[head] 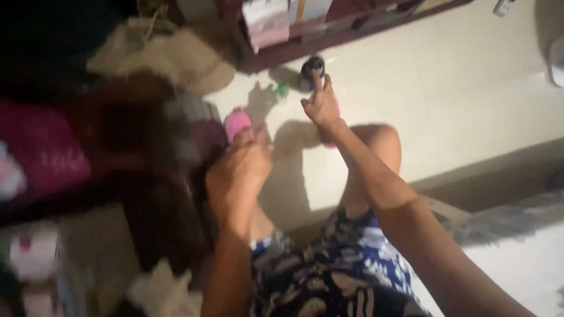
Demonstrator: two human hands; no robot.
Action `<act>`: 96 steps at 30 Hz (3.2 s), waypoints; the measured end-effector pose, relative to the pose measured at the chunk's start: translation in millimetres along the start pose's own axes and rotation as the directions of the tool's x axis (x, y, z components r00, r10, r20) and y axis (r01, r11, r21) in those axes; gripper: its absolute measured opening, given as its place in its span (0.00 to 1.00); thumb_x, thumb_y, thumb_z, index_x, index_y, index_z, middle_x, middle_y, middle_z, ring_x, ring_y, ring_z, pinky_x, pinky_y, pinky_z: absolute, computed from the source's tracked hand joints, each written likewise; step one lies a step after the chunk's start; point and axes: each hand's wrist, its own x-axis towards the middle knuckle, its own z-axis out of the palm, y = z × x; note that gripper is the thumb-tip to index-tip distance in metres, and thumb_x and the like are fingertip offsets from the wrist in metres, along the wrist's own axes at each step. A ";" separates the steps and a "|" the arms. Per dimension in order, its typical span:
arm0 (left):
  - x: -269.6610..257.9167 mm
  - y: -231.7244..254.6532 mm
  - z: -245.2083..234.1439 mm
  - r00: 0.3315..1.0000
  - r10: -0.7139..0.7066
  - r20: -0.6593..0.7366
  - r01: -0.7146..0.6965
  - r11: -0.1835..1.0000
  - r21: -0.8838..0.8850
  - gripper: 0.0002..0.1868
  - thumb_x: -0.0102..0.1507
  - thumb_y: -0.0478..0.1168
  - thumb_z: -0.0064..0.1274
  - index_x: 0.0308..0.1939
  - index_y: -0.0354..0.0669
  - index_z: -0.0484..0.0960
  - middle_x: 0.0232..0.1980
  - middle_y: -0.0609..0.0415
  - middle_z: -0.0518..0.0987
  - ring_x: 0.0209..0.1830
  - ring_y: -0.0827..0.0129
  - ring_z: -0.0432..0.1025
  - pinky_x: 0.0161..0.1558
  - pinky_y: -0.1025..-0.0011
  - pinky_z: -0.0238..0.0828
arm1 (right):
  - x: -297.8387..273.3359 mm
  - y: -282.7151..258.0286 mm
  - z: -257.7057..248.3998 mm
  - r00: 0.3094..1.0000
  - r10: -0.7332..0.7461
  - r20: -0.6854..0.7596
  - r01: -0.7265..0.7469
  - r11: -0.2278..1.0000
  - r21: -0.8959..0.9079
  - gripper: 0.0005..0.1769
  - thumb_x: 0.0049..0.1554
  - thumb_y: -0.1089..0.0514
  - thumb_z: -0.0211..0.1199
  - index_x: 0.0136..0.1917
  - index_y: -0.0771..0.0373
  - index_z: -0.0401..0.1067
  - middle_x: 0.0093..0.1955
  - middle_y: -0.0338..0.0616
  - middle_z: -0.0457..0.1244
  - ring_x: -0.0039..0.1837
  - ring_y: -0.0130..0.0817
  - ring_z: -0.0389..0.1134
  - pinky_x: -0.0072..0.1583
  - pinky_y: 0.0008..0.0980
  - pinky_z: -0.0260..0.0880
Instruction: The person organizes various beauty and personal care items by moving a small pink storage bin, wiping a wooden surface with a cloth, and sorting through cosmetics, hairbrushes, and small containers.
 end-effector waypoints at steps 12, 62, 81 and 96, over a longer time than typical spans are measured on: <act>276.0 -23.3 277.1 0.992 0.027 0.127 -0.048 0.985 0.168 0.32 0.64 0.40 0.48 0.73 0.66 0.64 0.79 0.42 0.53 0.77 0.39 0.51 0.65 0.43 0.58 | 89.6 47.1 26.8 0.990 -0.088 -0.113 0.103 0.985 0.139 0.58 0.49 0.70 0.69 0.85 0.48 0.43 0.80 0.77 0.40 0.79 0.73 0.49 0.73 0.52 0.62; -113.2 -71.3 -221.4 0.926 -0.178 -0.334 0.184 0.983 -0.015 0.15 0.55 0.29 0.55 0.44 0.50 0.83 0.47 0.40 0.82 0.50 0.43 0.76 0.52 0.52 0.73 | -82.0 -375.5 -132.5 0.412 -0.910 -0.040 0.898 0.399 0.185 0.30 0.50 0.66 0.73 0.63 0.64 0.66 0.52 0.54 0.66 0.51 0.47 0.70 0.52 0.43 0.71; -103.0 -186.4 -228.9 0.908 -0.167 -0.383 0.177 0.984 -0.010 0.07 0.59 0.34 0.54 0.39 0.47 0.84 0.46 0.42 0.83 0.51 0.44 0.76 0.52 0.51 0.72 | -62.7 -510.7 -49.4 0.518 -0.808 0.279 0.823 0.560 0.093 0.20 0.49 0.61 0.68 0.45 0.79 0.63 0.30 0.59 0.59 0.34 0.50 0.68 0.36 0.46 0.64; -122.9 -145.7 -254.5 0.926 -0.324 -0.195 0.328 0.945 -0.015 0.18 0.57 0.36 0.60 0.52 0.46 0.81 0.54 0.41 0.82 0.58 0.45 0.75 0.57 0.52 0.72 | -59.1 -523.9 -23.9 0.403 -0.884 0.238 0.895 0.435 0.101 0.21 0.52 0.59 0.68 0.49 0.79 0.66 0.38 0.66 0.64 0.43 0.60 0.70 0.43 0.49 0.68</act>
